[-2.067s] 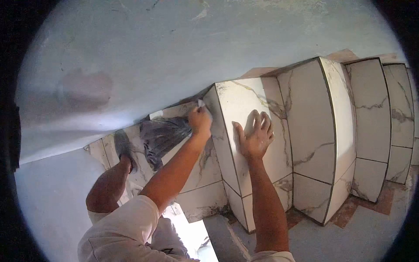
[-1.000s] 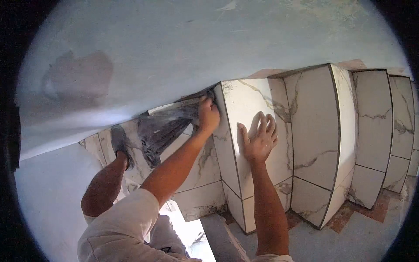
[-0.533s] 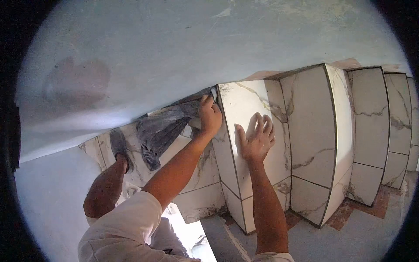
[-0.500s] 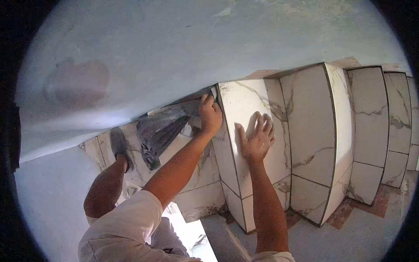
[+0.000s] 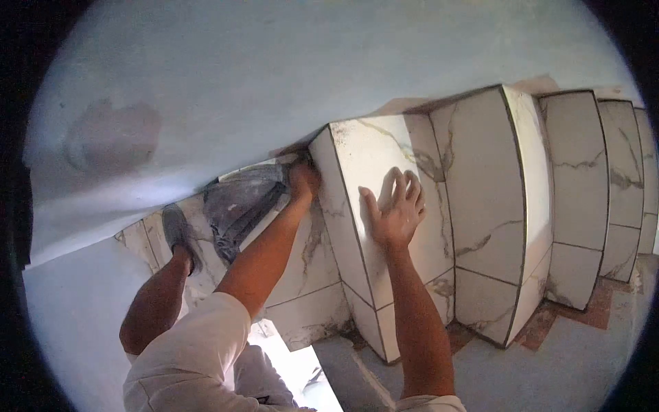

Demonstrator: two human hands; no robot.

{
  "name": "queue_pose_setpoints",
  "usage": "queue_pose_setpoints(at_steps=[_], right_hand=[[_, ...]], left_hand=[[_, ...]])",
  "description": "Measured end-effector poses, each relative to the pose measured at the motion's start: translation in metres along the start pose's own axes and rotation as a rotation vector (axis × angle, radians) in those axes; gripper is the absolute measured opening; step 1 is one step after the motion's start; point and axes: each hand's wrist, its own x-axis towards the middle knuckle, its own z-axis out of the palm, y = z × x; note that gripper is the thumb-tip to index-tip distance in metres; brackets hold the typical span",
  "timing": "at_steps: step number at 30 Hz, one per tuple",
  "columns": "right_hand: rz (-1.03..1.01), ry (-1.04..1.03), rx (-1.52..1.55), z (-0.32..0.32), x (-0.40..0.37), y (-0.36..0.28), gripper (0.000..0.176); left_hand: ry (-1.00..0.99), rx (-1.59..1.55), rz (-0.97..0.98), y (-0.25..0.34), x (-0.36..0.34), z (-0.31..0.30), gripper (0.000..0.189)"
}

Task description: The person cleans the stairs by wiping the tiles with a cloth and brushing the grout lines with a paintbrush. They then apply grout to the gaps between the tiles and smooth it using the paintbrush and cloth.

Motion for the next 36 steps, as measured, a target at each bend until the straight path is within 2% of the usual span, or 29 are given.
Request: queue_pose_setpoints(at_steps=[3,6,8,9,10,11,13,14,16,17,19,20,21,22,23,25,26,28,32,34,35,36], right_hand=[[-0.044,0.024,0.012,0.000,0.004,0.000,0.082],[-0.003,-0.014,0.004,0.002,0.000,0.002,0.081],[-0.023,0.018,-0.072,0.007,-0.001,0.004,0.082],[-0.019,0.002,-0.037,0.001,0.000,0.000,0.083],[-0.010,-0.004,-0.027,0.002,-0.001,0.001,0.083],[-0.015,0.004,-0.022,0.002,0.000,0.002,0.083],[-0.029,0.027,-0.009,-0.001,-0.001,0.000,0.082],[-0.022,0.028,-0.004,0.000,0.000,0.002,0.082],[-0.038,0.044,-0.017,0.005,-0.001,0.006,0.082],[-0.028,0.042,-0.014,0.006,-0.002,0.006,0.082],[-0.022,0.033,-0.005,0.000,-0.001,0.002,0.083],[-0.012,0.029,-0.006,0.001,0.000,0.002,0.083],[-0.010,0.027,-0.024,0.003,0.002,0.002,0.083],[-0.003,0.018,-0.043,0.004,0.000,0.004,0.083],[0.014,0.007,-0.042,0.005,-0.001,0.005,0.083],[-0.023,0.041,-0.023,0.006,-0.001,0.007,0.084],[-0.008,0.040,-0.019,0.006,-0.002,0.007,0.084],[-0.037,0.061,-0.071,0.005,-0.001,0.007,0.084],[-0.006,0.063,-0.098,0.010,-0.001,0.006,0.083],[-0.026,0.085,-0.101,0.006,-0.002,0.005,0.082],[-0.020,0.071,-0.105,0.005,-0.005,0.007,0.082],[-0.013,0.060,-0.081,0.005,-0.005,0.006,0.081]], left_hand=[[-0.091,0.109,-0.017,0.006,0.019,-0.001,0.038],[0.039,0.281,0.284,0.033,-0.011,-0.012,0.026],[0.061,0.354,0.384,0.006,-0.016,-0.010,0.024],[0.031,0.509,0.387,-0.036,0.000,0.001,0.025],[0.002,0.663,0.385,-0.038,-0.001,-0.014,0.028],[-0.002,0.677,0.390,-0.039,-0.002,-0.028,0.028],[-0.556,0.899,0.371,0.042,-0.031,-0.105,0.042],[-0.558,0.906,0.376,0.038,-0.033,-0.108,0.042],[-0.319,0.872,0.472,0.019,-0.032,-0.107,0.030],[-0.327,0.879,0.476,0.014,-0.025,-0.099,0.030],[-0.213,0.945,0.526,0.009,0.003,-0.076,0.020],[-0.223,0.948,0.530,-0.013,0.024,-0.059,0.020],[-0.177,1.050,0.640,-0.045,0.046,-0.039,0.021],[-0.137,1.150,0.753,-0.049,0.043,-0.037,0.022],[-0.157,1.155,0.759,-0.053,0.039,-0.039,0.022],[-0.288,1.118,0.683,0.010,0.013,-0.084,0.020],[-0.297,1.126,0.694,0.018,0.006,-0.091,0.020],[-0.243,1.006,0.554,0.026,0.000,-0.093,0.019],[-0.133,0.873,0.527,0.008,0.005,-0.060,0.021],[-0.324,1.000,0.493,0.016,0.007,-0.041,0.021],[-0.340,1.001,0.487,0.010,0.000,-0.043,0.021],[-0.450,0.995,0.505,0.022,-0.012,-0.060,0.021]])
